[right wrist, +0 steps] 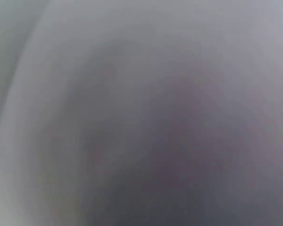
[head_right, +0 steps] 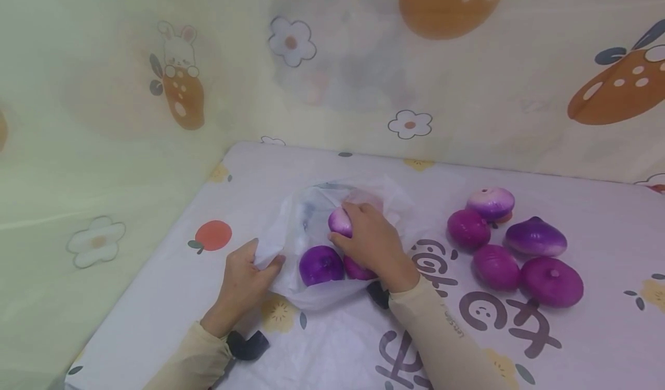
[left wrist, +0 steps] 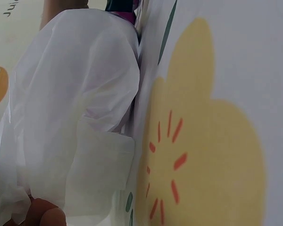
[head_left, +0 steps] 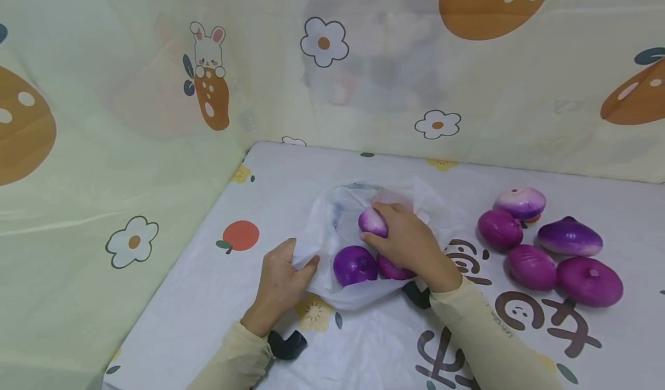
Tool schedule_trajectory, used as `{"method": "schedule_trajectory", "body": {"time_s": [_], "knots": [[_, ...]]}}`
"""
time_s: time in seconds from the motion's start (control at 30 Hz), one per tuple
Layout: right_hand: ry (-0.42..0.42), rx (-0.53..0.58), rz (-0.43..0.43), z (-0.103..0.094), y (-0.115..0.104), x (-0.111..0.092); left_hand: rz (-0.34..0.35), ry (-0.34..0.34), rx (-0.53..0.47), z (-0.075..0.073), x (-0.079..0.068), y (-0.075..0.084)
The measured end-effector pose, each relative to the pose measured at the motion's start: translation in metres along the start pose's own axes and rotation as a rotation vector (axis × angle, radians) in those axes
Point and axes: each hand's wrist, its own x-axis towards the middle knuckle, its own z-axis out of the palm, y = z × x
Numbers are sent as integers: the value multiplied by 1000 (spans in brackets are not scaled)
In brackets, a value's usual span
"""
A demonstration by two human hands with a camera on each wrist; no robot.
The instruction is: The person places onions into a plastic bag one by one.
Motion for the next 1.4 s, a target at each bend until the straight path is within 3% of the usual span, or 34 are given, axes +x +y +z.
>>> {"method": "schedule_trajectory", "body": {"time_s": [0.3,0.53,0.77,1.07,1.27,1.4], "knots": [[67,-1,-19,-13,1,-15,23,24,26,4,-1,-2],[112,22,-48,-39,-1,-38,69,33,33,4,-2,-5],[194,6,-17,-67,6,-67,46,23,20,4,-2,-3],[240,-68,92,-91,45,-93,29,21,16,4,-3,-2],[286,-101,157,-95,81,-112,33,19,12,5,-2,-3],[269,-143,221,-94,100,-121,27,18,5,5,-2,-2]]}}
